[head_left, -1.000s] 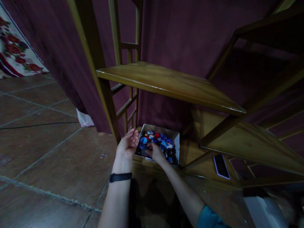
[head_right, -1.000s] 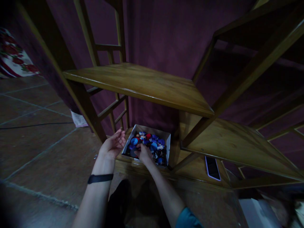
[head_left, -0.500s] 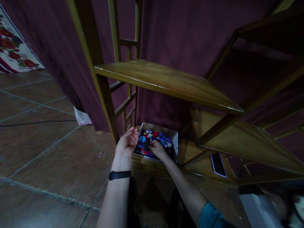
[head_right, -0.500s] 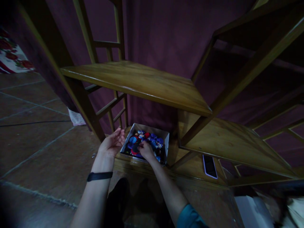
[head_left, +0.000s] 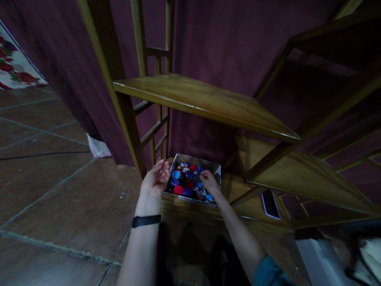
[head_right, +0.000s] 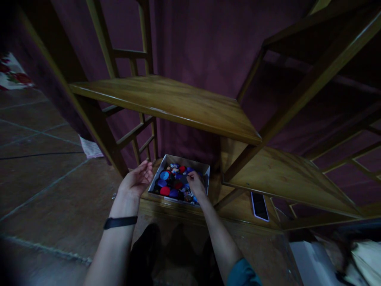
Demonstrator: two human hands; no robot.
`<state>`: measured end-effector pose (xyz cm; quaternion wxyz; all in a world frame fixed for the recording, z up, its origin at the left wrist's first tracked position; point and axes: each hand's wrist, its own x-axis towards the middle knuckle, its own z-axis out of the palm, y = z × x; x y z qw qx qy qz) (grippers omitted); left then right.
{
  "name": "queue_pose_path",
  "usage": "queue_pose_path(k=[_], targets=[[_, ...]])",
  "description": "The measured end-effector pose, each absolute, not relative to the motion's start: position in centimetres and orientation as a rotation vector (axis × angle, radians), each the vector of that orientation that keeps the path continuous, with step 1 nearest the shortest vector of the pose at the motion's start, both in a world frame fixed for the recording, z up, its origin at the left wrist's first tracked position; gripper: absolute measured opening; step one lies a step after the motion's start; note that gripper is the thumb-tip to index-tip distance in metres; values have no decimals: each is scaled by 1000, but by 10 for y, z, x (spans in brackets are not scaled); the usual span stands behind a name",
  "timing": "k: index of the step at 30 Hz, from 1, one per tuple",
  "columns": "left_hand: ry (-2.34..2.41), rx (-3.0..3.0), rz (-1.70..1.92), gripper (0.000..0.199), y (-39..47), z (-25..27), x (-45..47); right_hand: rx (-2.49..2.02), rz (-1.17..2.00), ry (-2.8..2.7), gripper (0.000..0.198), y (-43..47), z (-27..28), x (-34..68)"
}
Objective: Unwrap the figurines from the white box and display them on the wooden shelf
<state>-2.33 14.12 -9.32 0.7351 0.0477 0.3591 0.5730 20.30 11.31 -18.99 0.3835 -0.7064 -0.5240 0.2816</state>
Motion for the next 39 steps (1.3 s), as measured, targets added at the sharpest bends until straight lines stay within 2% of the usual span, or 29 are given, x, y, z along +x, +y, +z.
queue_pose_path(k=[6,13,21,26,31,34,39], targets=[[777,98,1258,16,142,-95,-23,-1794,826,-1279,15,115,-191,194],[782,82,1254,17,142,-94,-23,-1783,937,-1253,24,114,-198,177],[783,99,1256,16,143,-96,-26,-1935,514,-1531,26,89,-189,213],[860,186,1270,17,139,-95,-11,-1921,554,-1719,33,56,-185,221],[1005,542,1276,13,132,-102,21,-2019,408,-1853,40,27,-185,227],[1087,843,1198,11,130,-118,39,-2074,389,-1925,43,22,-187,230],[1145,1125,1001,21,126,-154,62,-2122,374,-1997,53,28,-188,228]])
